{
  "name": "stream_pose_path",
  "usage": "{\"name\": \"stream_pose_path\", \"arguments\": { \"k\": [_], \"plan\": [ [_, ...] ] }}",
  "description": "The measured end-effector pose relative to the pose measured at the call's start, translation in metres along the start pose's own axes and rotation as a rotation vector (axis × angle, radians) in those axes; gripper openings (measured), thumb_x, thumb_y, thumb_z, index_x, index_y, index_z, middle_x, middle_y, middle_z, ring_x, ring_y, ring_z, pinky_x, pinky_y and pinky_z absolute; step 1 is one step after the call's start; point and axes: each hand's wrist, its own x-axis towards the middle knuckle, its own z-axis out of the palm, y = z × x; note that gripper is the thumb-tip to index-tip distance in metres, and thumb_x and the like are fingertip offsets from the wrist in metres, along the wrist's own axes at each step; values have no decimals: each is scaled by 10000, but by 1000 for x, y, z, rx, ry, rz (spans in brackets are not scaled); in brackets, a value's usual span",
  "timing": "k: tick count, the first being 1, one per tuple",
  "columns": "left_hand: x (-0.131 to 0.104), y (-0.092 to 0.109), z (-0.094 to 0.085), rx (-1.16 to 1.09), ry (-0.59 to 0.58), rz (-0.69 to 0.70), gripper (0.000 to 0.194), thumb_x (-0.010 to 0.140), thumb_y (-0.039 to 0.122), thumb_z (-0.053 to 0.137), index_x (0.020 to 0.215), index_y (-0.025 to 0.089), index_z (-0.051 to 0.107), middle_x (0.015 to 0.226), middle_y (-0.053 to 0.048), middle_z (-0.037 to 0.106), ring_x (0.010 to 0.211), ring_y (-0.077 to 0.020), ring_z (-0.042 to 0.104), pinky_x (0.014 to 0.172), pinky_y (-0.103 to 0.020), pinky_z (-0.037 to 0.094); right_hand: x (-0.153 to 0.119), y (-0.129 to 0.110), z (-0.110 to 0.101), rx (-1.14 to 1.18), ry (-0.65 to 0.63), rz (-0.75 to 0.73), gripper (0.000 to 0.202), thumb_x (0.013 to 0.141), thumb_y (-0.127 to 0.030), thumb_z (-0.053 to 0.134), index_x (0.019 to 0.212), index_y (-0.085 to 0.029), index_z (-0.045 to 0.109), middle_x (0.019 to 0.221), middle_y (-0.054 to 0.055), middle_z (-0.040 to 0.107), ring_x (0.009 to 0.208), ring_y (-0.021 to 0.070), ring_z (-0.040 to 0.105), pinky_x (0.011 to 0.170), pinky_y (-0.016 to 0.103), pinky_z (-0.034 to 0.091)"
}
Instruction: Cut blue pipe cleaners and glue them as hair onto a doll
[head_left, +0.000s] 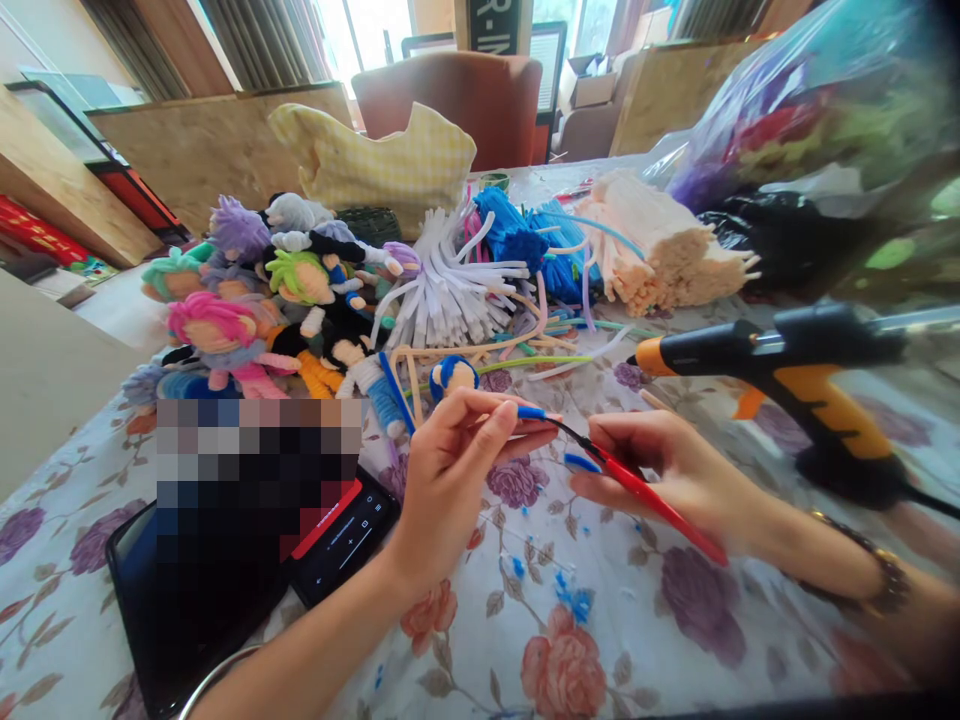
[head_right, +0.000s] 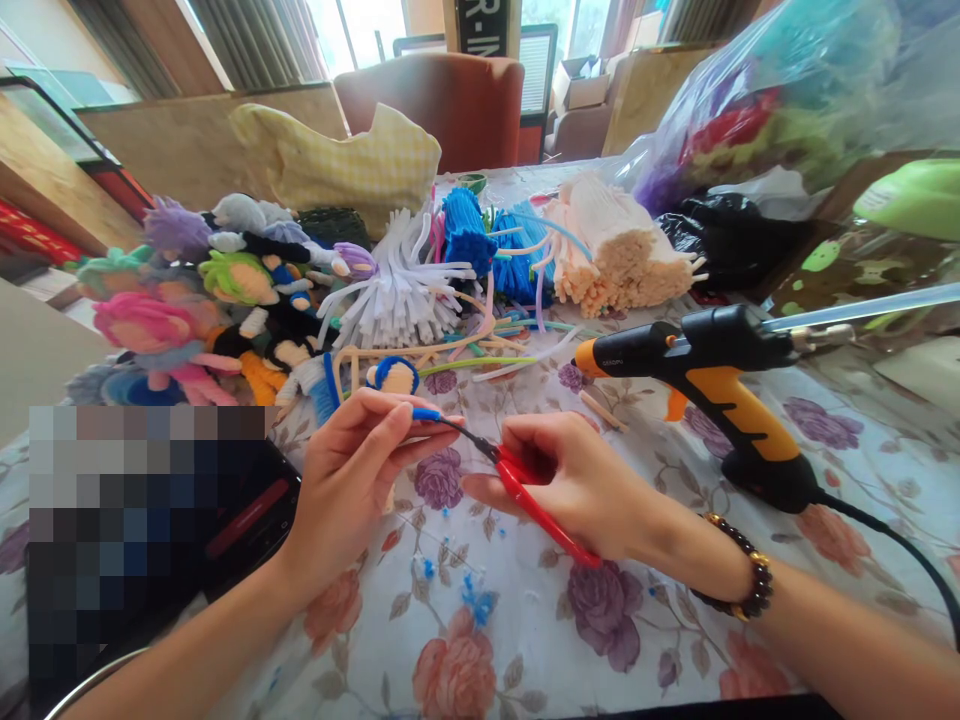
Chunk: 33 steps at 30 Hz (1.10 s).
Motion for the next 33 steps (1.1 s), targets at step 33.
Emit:
{"name": "stream_pose_path", "arguments": {
  "k": [33],
  "plan": [
    [3,2,-1,-15,-2,-44,113,864,224,629,763,181,654,851,-3,721,838,-165,731,811,-318,617,2,-1,-3,41,-79,58,499,734,-523,726,594,-213,360,601,-60,307,542,102,290,463,245,257]
  ]
}}
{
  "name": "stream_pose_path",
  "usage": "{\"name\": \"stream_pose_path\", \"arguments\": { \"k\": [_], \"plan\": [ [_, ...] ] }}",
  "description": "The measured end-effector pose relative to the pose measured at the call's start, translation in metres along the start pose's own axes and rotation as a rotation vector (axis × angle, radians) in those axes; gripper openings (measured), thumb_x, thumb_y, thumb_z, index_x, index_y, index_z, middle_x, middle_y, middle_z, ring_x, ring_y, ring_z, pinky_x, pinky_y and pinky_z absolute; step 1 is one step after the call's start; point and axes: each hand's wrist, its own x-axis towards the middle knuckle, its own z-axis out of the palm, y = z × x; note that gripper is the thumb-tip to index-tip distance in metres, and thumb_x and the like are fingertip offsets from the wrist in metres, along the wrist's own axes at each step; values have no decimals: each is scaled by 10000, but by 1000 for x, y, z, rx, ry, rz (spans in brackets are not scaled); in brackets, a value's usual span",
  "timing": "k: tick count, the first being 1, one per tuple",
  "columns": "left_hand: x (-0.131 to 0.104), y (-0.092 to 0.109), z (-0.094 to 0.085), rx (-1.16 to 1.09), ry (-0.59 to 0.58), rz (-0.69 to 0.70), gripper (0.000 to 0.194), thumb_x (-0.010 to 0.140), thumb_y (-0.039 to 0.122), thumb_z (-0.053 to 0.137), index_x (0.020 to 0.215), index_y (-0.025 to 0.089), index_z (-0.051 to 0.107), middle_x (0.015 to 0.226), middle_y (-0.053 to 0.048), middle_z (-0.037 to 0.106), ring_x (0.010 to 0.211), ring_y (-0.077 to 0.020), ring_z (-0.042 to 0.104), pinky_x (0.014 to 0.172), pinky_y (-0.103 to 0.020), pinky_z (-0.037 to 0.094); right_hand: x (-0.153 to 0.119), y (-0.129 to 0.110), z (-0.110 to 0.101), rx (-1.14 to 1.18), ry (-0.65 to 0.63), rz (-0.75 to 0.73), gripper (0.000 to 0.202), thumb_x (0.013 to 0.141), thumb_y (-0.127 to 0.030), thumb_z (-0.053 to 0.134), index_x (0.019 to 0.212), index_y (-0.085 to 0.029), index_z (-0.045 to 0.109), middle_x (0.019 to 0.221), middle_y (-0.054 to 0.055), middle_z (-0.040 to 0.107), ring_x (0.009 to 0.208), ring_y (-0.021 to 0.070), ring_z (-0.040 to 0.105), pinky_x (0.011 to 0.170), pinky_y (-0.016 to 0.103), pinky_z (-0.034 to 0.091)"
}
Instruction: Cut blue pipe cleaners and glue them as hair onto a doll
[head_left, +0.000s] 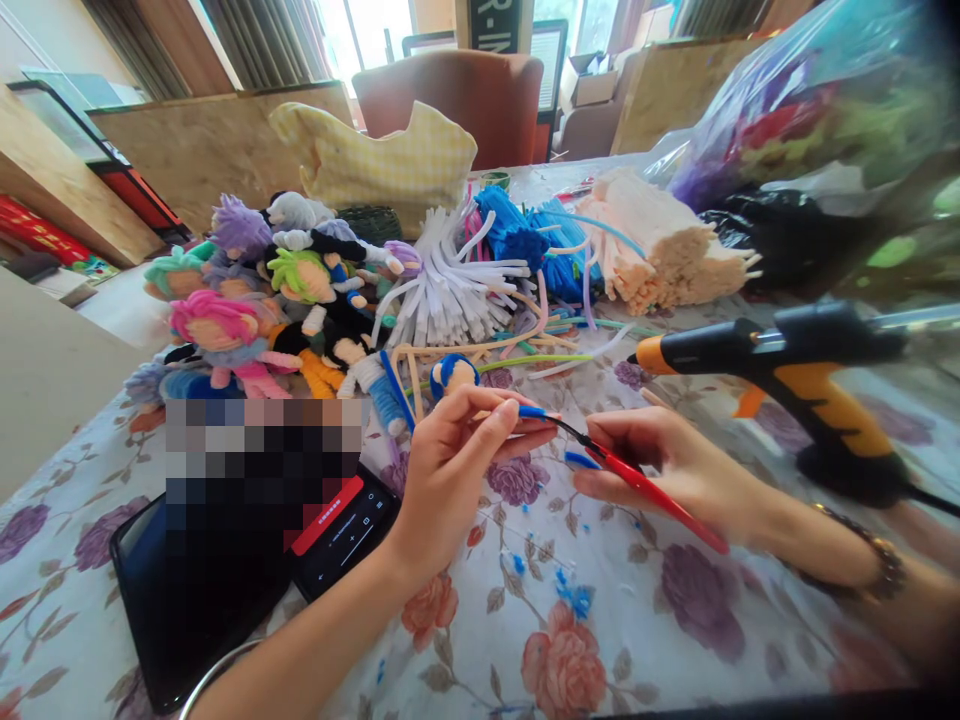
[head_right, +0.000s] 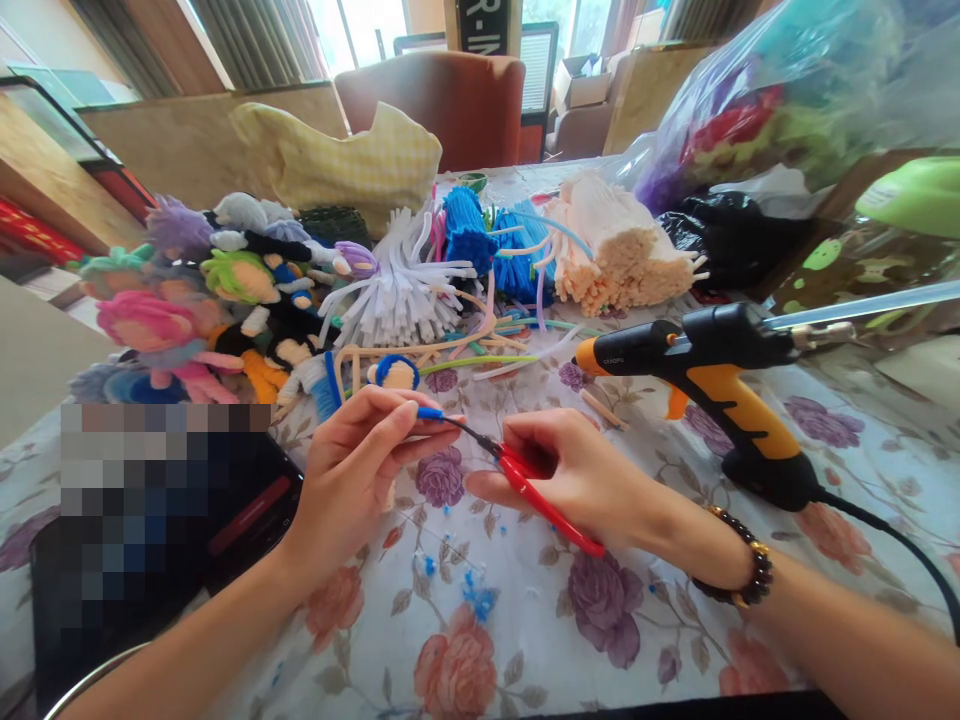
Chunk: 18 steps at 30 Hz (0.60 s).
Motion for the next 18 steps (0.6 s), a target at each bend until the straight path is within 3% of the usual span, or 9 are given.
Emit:
{"name": "stream_pose_path", "arguments": {
  "k": [12,18],
  "plan": [
    [-1,0,0,28,4,32,141,860,211,627,729,168,656,884,-2,645,821,-152,718,769,-288,623,-1,1,-3,-49,22,-22,511,756,-504,710,578,-215,329,581,-66,292,538,101,273,467,250,231],
    [1,0,-1,24,55,54,148,872,200,616,730,172,644,861,6,668,817,-131,724,764,-210,598,-1,-1,-1,-81,-3,-46,523,731,-469,749,572,-216,319,570,-73,291,537,101,268,474,251,240]
  ]
}}
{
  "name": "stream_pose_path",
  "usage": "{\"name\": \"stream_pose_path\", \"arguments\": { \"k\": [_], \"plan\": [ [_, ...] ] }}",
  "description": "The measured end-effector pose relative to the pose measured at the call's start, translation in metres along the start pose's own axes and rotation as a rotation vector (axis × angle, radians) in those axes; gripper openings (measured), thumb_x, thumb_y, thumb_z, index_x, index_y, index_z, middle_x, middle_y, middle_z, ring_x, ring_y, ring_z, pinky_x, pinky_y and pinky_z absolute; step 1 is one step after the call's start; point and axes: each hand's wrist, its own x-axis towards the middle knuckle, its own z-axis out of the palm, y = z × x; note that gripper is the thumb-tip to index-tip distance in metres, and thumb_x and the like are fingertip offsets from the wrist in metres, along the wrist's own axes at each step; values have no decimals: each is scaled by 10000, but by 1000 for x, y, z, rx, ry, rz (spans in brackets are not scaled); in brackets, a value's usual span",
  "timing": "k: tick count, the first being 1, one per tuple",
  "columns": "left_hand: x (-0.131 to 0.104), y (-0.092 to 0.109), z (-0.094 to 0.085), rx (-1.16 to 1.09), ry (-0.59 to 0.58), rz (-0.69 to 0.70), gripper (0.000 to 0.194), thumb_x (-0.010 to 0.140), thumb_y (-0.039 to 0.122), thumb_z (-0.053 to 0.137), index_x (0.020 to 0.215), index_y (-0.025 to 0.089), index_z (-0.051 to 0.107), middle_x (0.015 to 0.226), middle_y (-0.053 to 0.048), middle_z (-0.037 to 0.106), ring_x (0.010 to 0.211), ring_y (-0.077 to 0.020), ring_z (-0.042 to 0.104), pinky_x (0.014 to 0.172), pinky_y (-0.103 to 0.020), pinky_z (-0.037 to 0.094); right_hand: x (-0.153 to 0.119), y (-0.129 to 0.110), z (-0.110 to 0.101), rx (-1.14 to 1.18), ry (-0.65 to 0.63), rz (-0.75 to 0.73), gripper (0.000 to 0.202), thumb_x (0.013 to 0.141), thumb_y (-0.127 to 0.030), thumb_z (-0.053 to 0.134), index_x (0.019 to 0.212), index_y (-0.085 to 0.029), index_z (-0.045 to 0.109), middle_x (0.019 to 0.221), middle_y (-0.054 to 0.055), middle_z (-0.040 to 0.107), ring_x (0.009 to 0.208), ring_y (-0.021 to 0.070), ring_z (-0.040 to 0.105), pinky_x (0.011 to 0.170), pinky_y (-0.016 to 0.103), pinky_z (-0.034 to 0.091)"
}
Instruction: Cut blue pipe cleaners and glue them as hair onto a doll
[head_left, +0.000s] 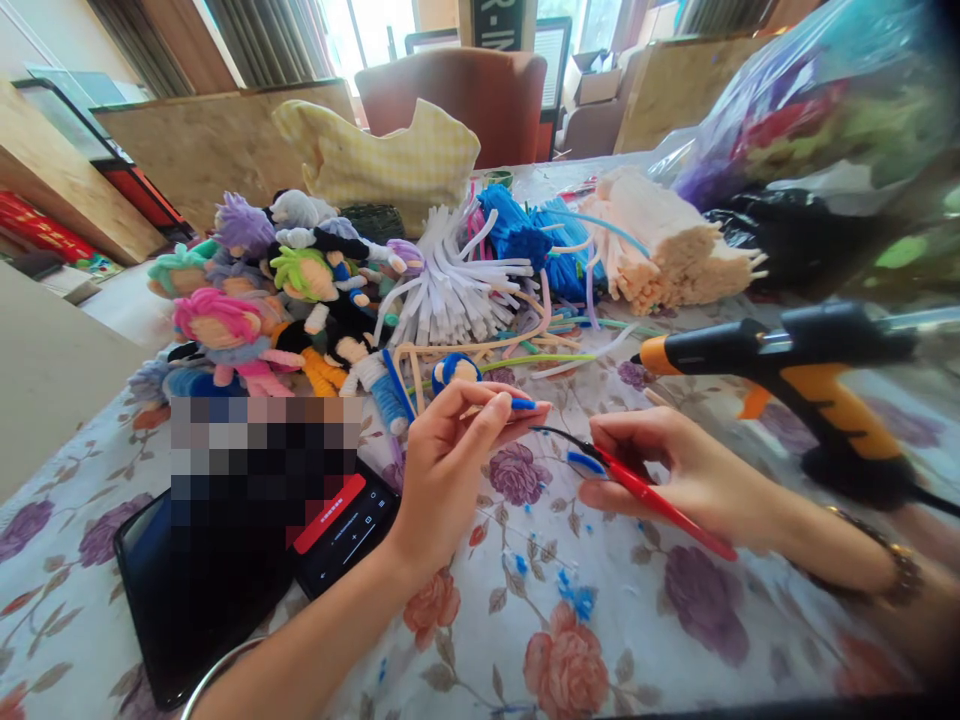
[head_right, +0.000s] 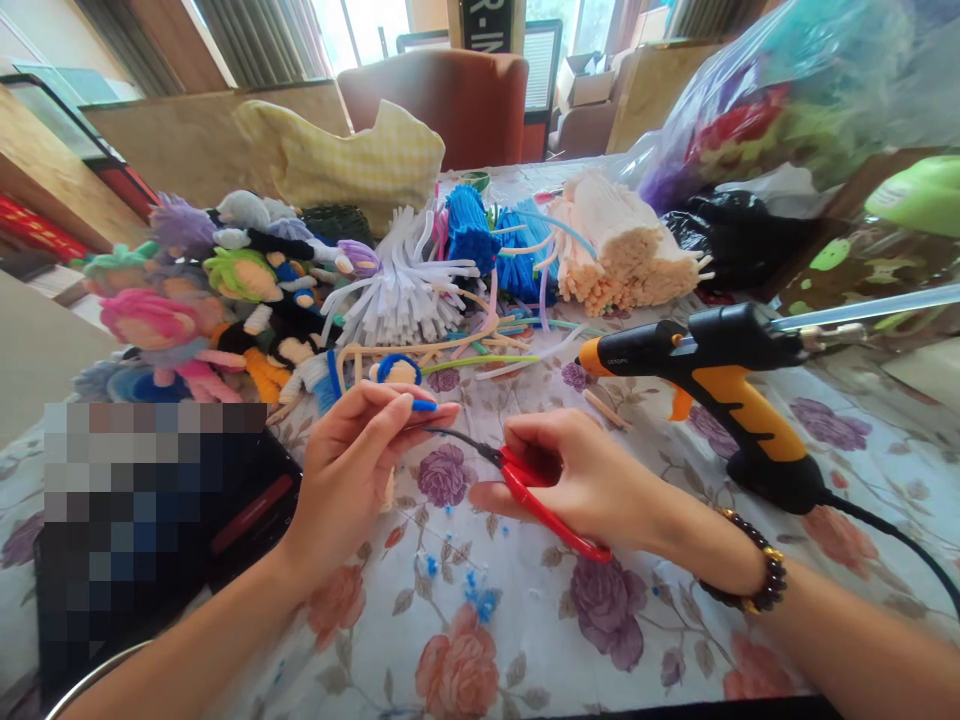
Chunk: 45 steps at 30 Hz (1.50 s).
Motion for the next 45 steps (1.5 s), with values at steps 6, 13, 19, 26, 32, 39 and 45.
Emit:
{"name": "stream_pose_path", "arguments": {
  "k": [6,13,19,26,32,39,45],
  "plan": [
    [0,-1,-1,0,-6,-3,136,871,203,617,742,173,649,870,5,672,836,-153,727,790,-267,610,1,1,2,-9,33,29,518,741,-508,730,583,-218,331,582,-68,297,551,108,280,480,253,241],
    [-1,-2,-1,18,-15,0,149,862,217,628,724,166,657,896,-4,637,851,-159,718,807,-295,613,1,1,2,-12,55,35,525,733,-526,727,587,-219,328,580,-71,299,548,109,286,480,251,245],
    [-1,-1,0,31,-12,2,153,862,209,626,720,166,661,899,-5,626,849,-145,711,819,-285,609,0,3,3,-39,98,4,536,728,-522,738,569,-219,325,562,-73,292,533,104,271,466,252,237],
    [0,-2,0,33,10,12,150,863,204,624,722,172,663,903,-2,630,857,-136,708,814,-263,607,0,2,2,-64,142,-25,556,738,-515,735,552,-221,302,548,-76,263,523,101,248,459,256,226],
    [1,-3,-1,23,14,13,143,865,205,624,731,174,664,881,2,637,851,-141,713,817,-270,606,1,2,0,-82,85,-8,525,750,-523,714,577,-222,321,569,-75,288,539,108,279,477,255,249],
    [3,-3,-2,20,13,26,137,866,211,622,741,178,666,856,8,661,836,-138,716,823,-277,604,1,2,1,-101,79,6,531,752,-535,709,579,-218,320,569,-72,298,545,109,286,482,253,253],
    [1,-3,-1,58,30,1,135,847,237,644,730,172,659,882,-8,666,862,-150,709,838,-297,600,1,1,1,-89,86,22,532,749,-552,709,581,-217,331,569,-67,308,547,109,290,478,253,255]
  ]
}}
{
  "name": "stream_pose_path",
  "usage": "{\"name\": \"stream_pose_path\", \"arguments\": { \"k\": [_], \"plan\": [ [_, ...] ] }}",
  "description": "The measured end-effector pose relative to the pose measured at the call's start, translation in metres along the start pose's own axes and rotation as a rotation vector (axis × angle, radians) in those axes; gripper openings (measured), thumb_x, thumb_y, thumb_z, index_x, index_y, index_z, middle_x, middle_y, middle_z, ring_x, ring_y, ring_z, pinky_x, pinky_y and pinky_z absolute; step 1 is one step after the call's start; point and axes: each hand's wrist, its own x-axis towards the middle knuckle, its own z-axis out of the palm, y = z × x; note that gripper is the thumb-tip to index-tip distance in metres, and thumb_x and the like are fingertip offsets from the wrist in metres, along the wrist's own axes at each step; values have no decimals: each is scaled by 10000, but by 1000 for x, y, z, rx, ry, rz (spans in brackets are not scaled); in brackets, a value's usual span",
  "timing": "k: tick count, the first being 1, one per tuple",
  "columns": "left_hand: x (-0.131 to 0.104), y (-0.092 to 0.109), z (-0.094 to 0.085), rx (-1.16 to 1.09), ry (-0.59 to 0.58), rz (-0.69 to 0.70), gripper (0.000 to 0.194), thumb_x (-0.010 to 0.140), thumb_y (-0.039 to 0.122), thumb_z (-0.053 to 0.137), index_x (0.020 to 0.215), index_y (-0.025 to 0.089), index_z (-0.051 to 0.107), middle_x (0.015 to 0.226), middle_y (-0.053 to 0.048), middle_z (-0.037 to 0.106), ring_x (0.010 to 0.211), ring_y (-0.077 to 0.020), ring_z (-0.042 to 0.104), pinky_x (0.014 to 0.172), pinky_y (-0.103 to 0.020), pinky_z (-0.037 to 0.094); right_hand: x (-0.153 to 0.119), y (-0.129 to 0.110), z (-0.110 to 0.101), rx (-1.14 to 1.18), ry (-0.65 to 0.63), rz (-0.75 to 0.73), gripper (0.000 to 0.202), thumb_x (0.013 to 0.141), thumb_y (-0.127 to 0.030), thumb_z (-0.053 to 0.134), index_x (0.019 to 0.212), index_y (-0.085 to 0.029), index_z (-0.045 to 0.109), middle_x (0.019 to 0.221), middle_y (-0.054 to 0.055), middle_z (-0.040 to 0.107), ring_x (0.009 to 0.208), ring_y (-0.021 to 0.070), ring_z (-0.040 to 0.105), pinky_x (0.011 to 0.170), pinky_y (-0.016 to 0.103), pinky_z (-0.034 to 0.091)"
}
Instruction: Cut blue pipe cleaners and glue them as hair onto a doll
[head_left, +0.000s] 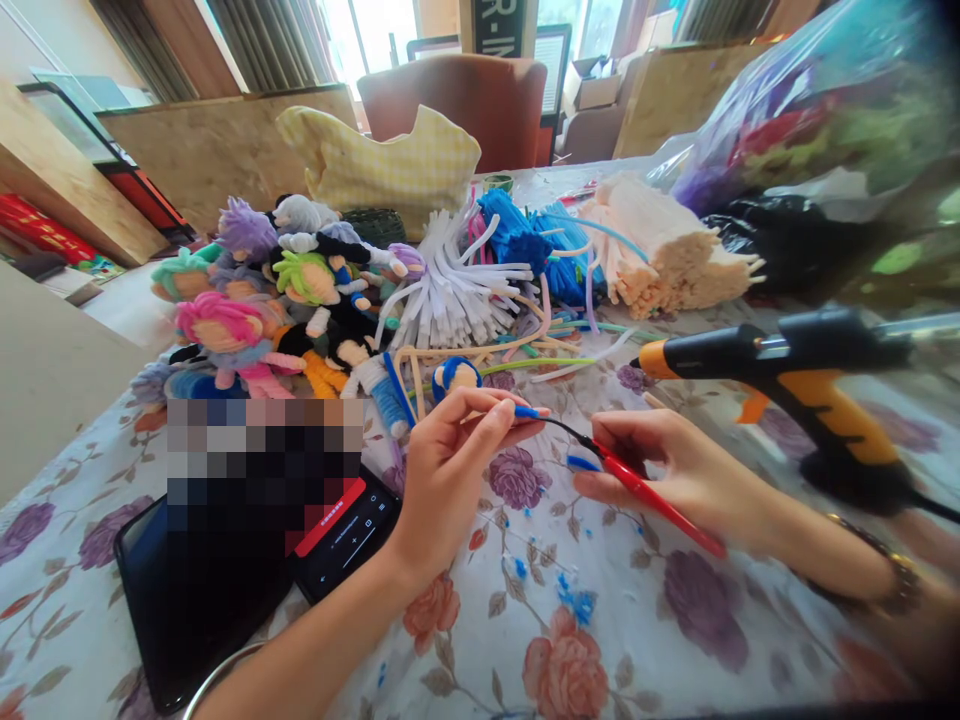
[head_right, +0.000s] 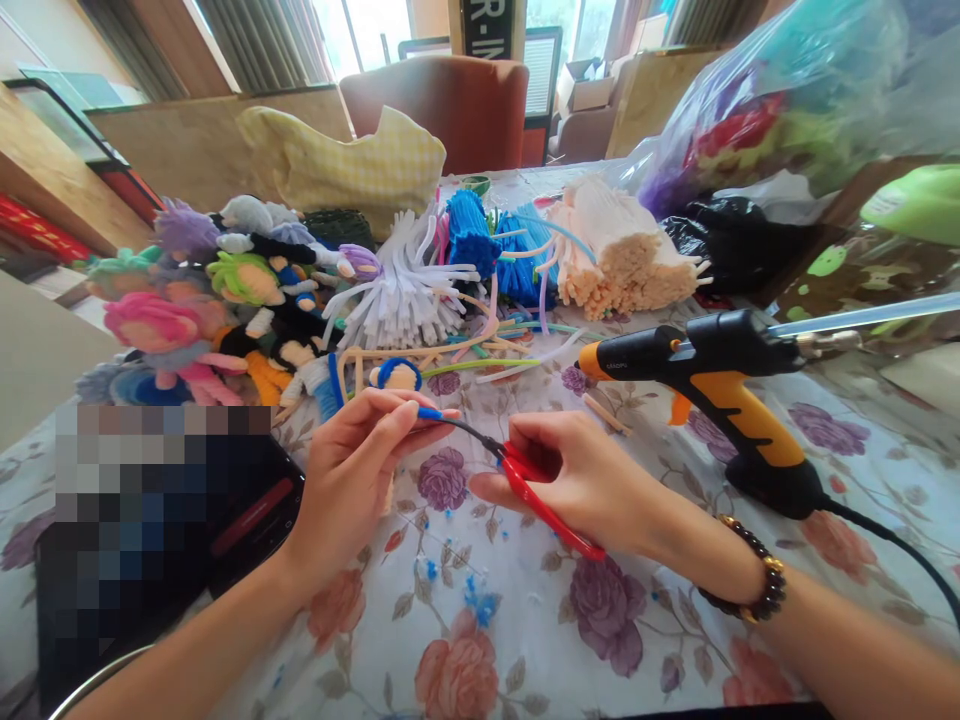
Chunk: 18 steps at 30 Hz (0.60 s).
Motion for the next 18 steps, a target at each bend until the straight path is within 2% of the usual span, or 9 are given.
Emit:
{"name": "stream_pose_path", "arguments": {
  "k": [8,18],
  "plan": [
    [-1,1,0,-1,-1,-8,137,845,242,647,729,170,659,882,-8,657,872,-155,710,851,-299,594,0,2,0,15,15,-13,580,731,-581,716,552,-217,300,550,-71,266,529,105,248,464,259,229],
    [-1,1,0,0,9,-13,135,843,238,650,728,168,654,872,-9,660,861,-154,708,849,-308,599,-1,-3,0,40,17,9,567,732,-585,711,560,-215,318,565,-67,280,534,106,273,468,256,248]
  ]
}}
